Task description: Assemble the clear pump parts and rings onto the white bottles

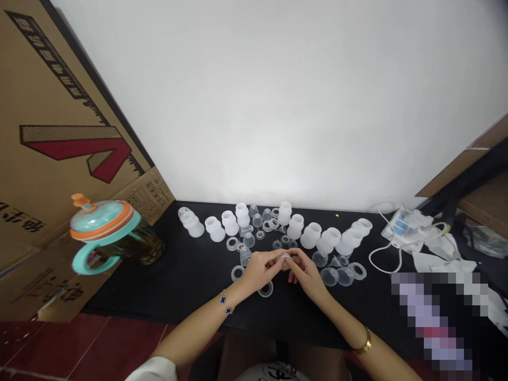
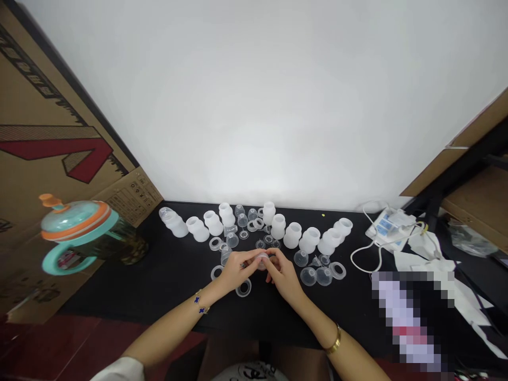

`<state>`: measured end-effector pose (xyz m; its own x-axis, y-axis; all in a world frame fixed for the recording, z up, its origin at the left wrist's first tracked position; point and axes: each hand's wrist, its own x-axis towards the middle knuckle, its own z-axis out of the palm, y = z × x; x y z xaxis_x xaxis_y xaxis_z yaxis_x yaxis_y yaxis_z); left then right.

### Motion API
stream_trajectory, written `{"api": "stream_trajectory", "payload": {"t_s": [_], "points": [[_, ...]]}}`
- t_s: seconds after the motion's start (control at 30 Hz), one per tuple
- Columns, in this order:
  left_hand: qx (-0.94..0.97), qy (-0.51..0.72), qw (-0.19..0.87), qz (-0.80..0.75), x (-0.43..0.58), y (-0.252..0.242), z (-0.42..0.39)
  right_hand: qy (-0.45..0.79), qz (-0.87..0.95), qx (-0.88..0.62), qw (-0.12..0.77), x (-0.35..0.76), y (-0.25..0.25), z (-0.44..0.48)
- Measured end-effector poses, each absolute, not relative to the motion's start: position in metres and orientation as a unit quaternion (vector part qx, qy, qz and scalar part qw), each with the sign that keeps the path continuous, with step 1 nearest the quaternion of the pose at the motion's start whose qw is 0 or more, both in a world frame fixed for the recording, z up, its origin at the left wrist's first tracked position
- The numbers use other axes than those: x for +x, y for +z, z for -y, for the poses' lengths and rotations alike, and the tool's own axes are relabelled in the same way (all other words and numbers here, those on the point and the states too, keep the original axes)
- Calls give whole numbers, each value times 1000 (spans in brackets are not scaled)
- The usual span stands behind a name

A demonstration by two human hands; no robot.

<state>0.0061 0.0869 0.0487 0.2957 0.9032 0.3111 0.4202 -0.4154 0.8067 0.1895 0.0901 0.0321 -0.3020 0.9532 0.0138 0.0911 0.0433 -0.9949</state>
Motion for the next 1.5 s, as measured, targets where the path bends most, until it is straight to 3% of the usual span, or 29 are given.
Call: {"api": "stream_trajectory", "payload": {"t_s": [0.5, 1.5], "points": [[755, 387, 285, -447, 6, 46, -87, 519, 613, -437, 406, 188, 39, -86], [690, 419, 376, -455, 9, 50, -85, 526, 611, -432, 404, 190, 40, -90]]}}
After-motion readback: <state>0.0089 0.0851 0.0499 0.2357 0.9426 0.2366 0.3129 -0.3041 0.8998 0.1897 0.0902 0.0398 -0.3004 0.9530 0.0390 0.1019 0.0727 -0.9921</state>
